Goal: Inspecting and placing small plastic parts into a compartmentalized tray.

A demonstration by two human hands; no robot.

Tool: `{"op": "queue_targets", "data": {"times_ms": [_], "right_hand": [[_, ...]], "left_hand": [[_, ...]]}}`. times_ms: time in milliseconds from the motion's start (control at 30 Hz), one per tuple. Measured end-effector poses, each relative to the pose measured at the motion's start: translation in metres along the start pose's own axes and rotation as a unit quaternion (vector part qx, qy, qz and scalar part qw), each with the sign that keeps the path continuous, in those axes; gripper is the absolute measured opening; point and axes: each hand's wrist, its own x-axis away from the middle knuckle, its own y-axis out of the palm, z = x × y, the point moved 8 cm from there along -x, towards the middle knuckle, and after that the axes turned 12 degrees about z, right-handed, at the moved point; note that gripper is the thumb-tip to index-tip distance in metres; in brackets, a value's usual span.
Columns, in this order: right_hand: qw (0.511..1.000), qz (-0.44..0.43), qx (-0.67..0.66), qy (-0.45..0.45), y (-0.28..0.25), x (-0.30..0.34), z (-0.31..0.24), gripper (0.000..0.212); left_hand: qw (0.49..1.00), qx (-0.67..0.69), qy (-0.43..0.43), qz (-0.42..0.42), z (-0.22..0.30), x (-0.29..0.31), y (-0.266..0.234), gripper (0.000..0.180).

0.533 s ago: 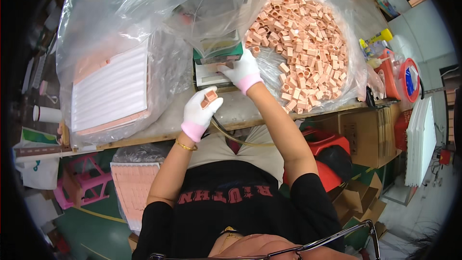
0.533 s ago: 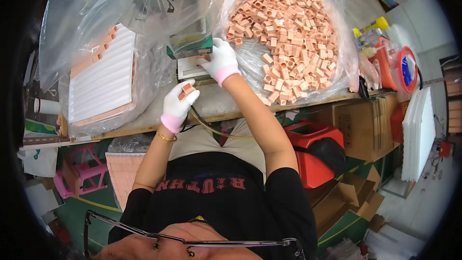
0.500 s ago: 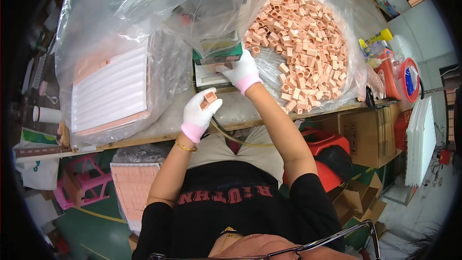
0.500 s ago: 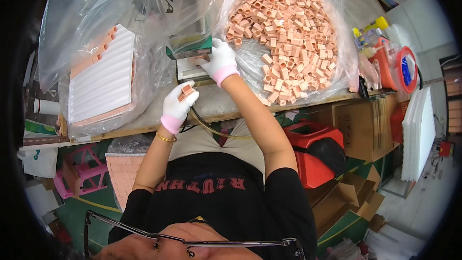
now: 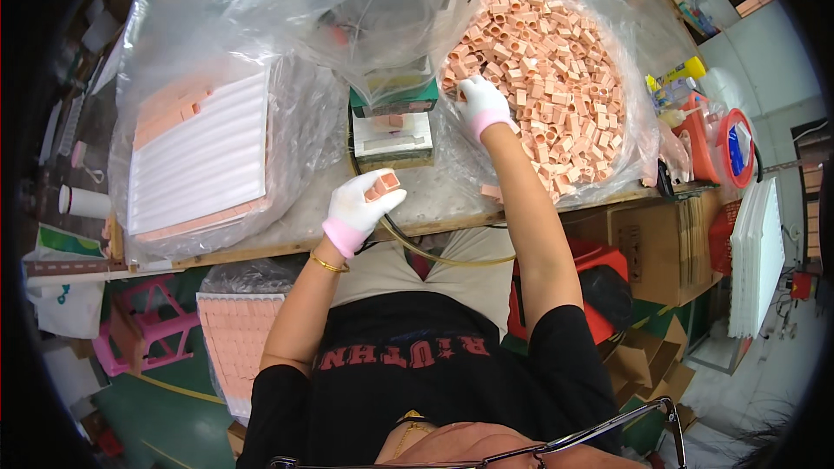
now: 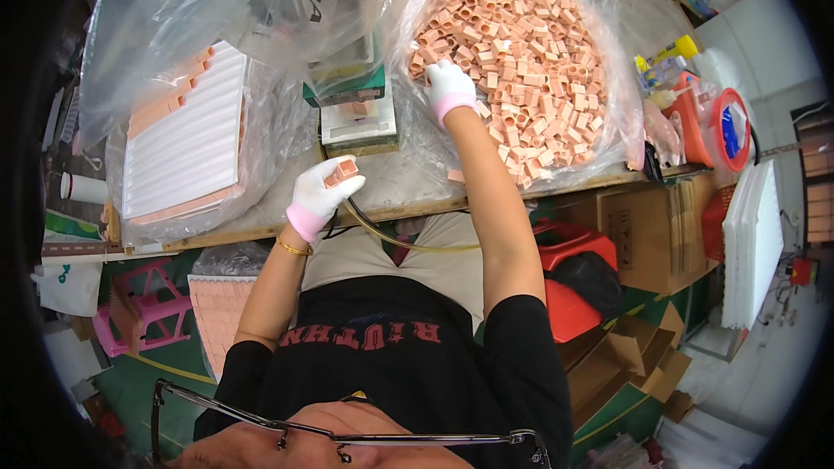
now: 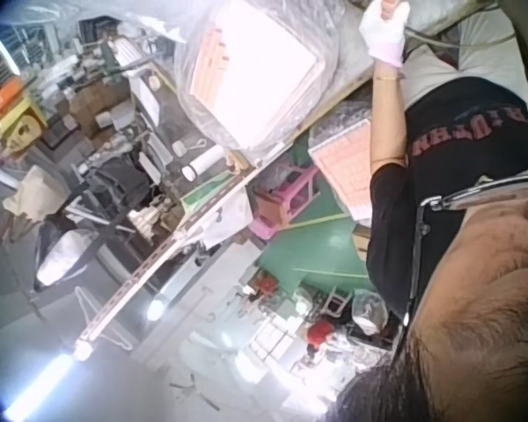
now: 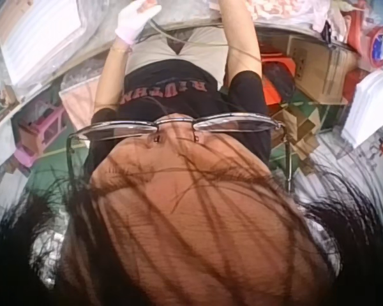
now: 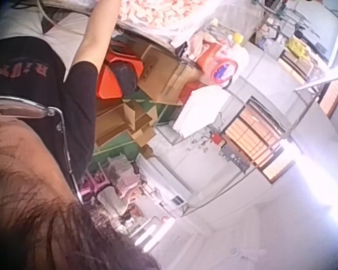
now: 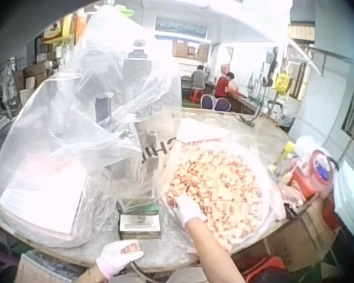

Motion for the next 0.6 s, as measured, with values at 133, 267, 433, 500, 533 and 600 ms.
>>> {"op": "queue_targets", "data": {"times_ms": [133, 267, 433, 500, 533, 600], "right_hand": [[0.950, -0.010, -0.276, 0.148, -0.040, 0.030, -0.021, 0.041], [0.890, -0.154, -0.430, 0.001, -0.054, 0.069, -0.097, 0.039], [0.950, -0.053, -0.299, -0.066, -0.069, 0.070, -0.104, 0.036], [0.905, -0.056, -0.416, -0.073, -0.068, 0.077, -0.106, 0.036], [0.905, -0.055, -0.414, -0.073, -0.066, 0.080, -0.105, 0.036], [0.910, -0.062, -0.407, -0.043, -0.060, 0.082, -0.103, 0.038]], "left_hand": [[1.000, 0.010, 0.020, 0.008, -0.016, -0.014, -0.003, 0.037], [0.985, -0.120, 0.117, -0.026, 0.028, -0.022, 0.006, 0.042], [0.987, -0.131, 0.070, -0.055, 0.021, -0.024, 0.011, 0.042], [0.988, -0.124, 0.055, -0.070, 0.019, -0.023, 0.016, 0.041], [0.987, -0.125, 0.055, -0.080, 0.018, -0.023, 0.019, 0.040], [0.986, -0.128, 0.055, -0.087, 0.016, -0.020, 0.022, 0.038]]}}
